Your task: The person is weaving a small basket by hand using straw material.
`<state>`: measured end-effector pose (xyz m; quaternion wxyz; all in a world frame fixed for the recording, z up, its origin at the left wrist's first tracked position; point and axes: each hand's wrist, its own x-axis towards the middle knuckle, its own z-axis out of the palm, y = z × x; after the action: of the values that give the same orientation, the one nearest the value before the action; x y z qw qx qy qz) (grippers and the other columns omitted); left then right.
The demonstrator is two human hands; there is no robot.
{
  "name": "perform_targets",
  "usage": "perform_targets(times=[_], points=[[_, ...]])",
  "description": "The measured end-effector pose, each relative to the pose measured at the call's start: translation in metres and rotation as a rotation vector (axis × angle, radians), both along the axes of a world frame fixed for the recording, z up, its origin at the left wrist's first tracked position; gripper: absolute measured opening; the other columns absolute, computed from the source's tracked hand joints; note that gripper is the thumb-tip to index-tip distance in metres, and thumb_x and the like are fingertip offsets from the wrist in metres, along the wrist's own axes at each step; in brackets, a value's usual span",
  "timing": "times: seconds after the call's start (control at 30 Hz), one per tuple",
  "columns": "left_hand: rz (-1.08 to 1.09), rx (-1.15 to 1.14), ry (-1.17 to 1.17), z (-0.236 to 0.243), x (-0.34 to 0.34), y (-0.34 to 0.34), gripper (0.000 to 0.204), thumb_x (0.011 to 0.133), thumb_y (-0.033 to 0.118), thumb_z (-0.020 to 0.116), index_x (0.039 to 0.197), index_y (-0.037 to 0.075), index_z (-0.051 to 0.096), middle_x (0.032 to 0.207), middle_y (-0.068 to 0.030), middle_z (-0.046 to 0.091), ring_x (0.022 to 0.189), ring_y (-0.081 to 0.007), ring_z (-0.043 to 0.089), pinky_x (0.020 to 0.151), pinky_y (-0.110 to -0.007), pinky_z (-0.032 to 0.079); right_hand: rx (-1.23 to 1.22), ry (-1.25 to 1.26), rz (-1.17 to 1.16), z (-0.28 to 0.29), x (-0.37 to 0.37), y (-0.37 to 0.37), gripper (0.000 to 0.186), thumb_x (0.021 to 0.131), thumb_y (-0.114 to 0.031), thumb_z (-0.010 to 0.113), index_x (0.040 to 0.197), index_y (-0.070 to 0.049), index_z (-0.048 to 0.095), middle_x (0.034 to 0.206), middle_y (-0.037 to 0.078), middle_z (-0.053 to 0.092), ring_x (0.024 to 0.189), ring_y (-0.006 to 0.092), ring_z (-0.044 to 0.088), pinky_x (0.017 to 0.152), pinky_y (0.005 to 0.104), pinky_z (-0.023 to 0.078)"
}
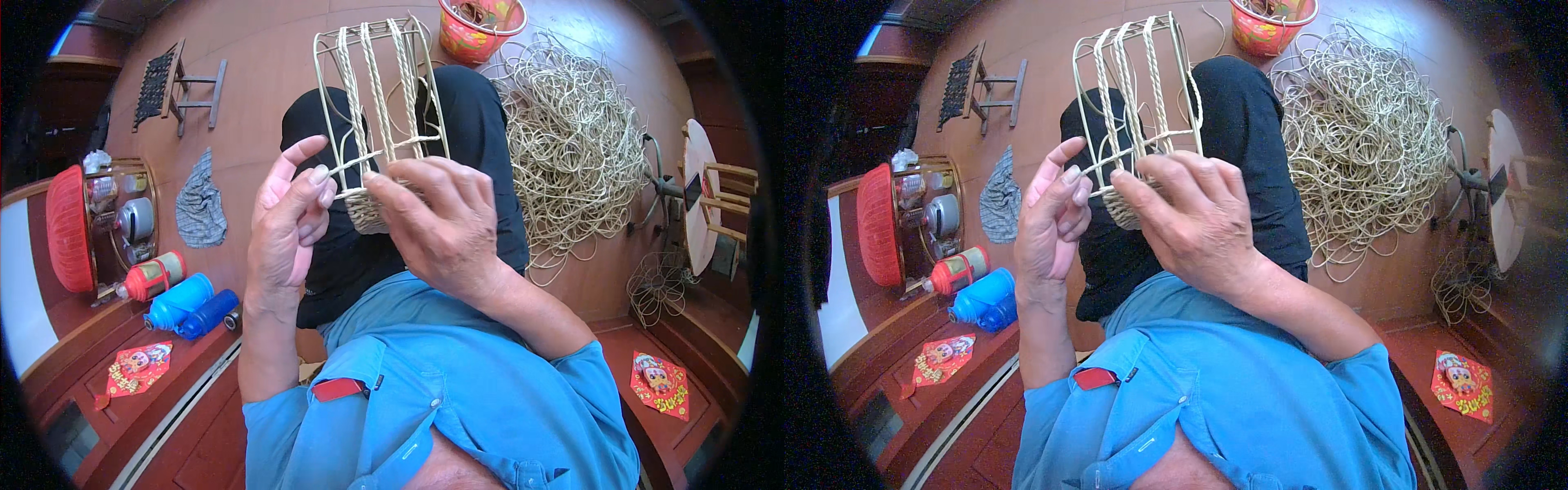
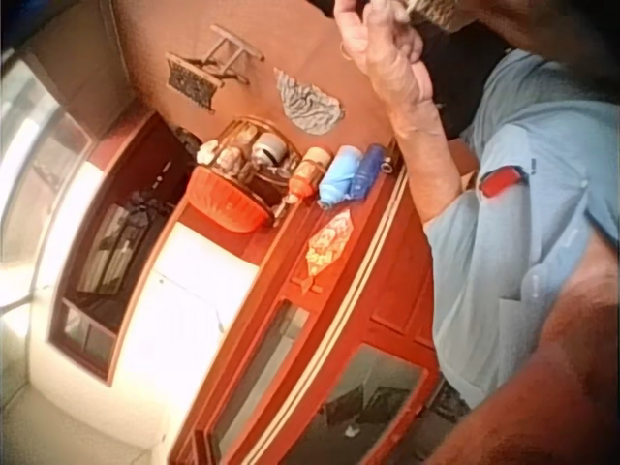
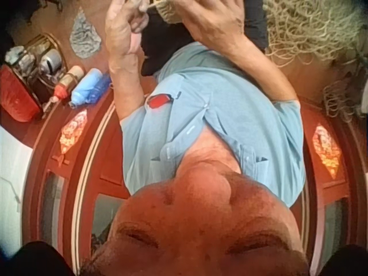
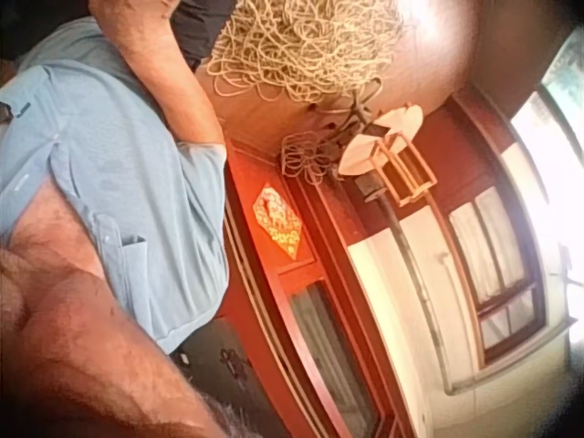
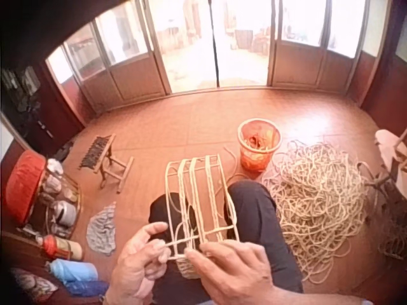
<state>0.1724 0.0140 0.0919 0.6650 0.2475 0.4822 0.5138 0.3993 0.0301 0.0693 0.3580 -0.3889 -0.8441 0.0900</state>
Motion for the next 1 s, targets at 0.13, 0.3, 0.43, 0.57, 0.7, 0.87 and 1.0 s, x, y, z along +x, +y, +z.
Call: perform_targets(times=[0.13, 0.3, 0.43, 0.57, 0.7, 0.87, 1.0], points=[[0.118, 0.033, -0.173, -0.009, -0.006, 0.005, 0.045, 0.109, 0.015, 0.064, 0.149, 0.001, 0.05, 0.089, -0.0016, 0.06, 0.054, -0.0013, 0.038, 0.045, -0.017, 0.03, -0.012, -0.051, -0.001, -0.003, -0.007, -0.004, 0.044, 0.088, -0.015, 0.079, 0.132, -0.019, 0.074, 0.126, 0.0, 0.066, 0.115, 0.0199, 0.065, 0.097, 0.0393, 0.044], [0.142, 0.225, -0.038, -0.003, -0.029, 0.034, 0.038, 0.11, 0.016, 0.065, 0.144, 0.003, 0.057, 0.094, -0.0021, 0.063, 0.068, -0.0058, 0.05, 0.059, -0.019, 0.045, -0.008, -0.072, 0.014, -0.002, -0.009, -0.003, 0.046, 0.089, -0.016, 0.077, 0.135, -0.015, 0.073, 0.124, -0.001, 0.066, 0.111, 0.0173, 0.065, 0.097, 0.0385, 0.043], [0.134, 0.209, 0.05, -0.001, -0.029, 0.076, 0.034, 0.107, 0.014, 0.07, 0.138, 0.004, 0.06, 0.099, -0.0061, 0.072, 0.074, -0.0061, 0.063, 0.064, -0.019, 0.052, -0.03, -0.104, 0.02, 0.0, -0.013, 0.003, 0.048, 0.089, -0.016, 0.077, 0.137, -0.012, 0.071, 0.119, -0.001, 0.066, 0.106, 0.0166, 0.064, 0.097, 0.0393, 0.043], [0.017, 0.363, 0.492, 0.005, -0.019, 0.1, 0.03, 0.104, 0.011, 0.074, 0.132, 0.001, 0.066, 0.102, -0.0077, 0.078, 0.081, -0.0071, 0.068, 0.074, -0.021, 0.055, -0.011, -0.11, 0.032, -0.002, -0.014, 0.003, 0.046, 0.091, -0.018, 0.067, 0.135, -0.007, 0.068, 0.114, 0.003, 0.063, 0.105, 0.0193, 0.063, 0.097, 0.0413, 0.043], [0.01, 0.499, 0.79, 0.006, 0.0, 0.1, 0.02, 0.103, 0.009, 0.074, 0.123, 0.004, 0.072, 0.102, -0.0063, 0.078, 0.083, -0.0096, 0.07, 0.074, -0.026, 0.056, -0.031, -0.082, 0.022, -0.003, -0.013, 0.003, 0.048, 0.09, -0.018, 0.067, 0.136, -0.006, 0.067, 0.11, 0.003, 0.062, 0.102, 0.0194, 0.062, 0.096, 0.0412, 0.043], [0.072, 0.931, 1.503, -0.002, 0.009, 0.097, 0.017, 0.099, 0.007, 0.077, 0.116, 0.009, 0.076, 0.097, -0.0054, 0.076, 0.088, -0.0173, 0.074, 0.078, -0.034, 0.058, -0.026, -0.063, 0.017, -0.005, -0.013, 0.003, 0.042, 0.091, -0.018, 0.066, 0.131, -0.007, 0.067, 0.103, 0.002, 0.059, 0.097, 0.0187, 0.06, 0.092, 0.0402, 0.042], [0.088, 0.806, 1.366, -0.011, 0.005, 0.1, 0.021, 0.097, 0.006, 0.079, 0.117, 0.011, 0.077, 0.098, -0.0043, 0.076, 0.085, -0.0166, 0.072, 0.077, -0.032, 0.057, -0.024, -0.018, 0.0, -0.009, -0.015, 0.003, 0.038, 0.091, -0.019, 0.065, 0.128, -0.008, 0.068, 0.1, 0.002, 0.058, 0.096, 0.018, 0.059, 0.09, 0.0393, 0.042]])
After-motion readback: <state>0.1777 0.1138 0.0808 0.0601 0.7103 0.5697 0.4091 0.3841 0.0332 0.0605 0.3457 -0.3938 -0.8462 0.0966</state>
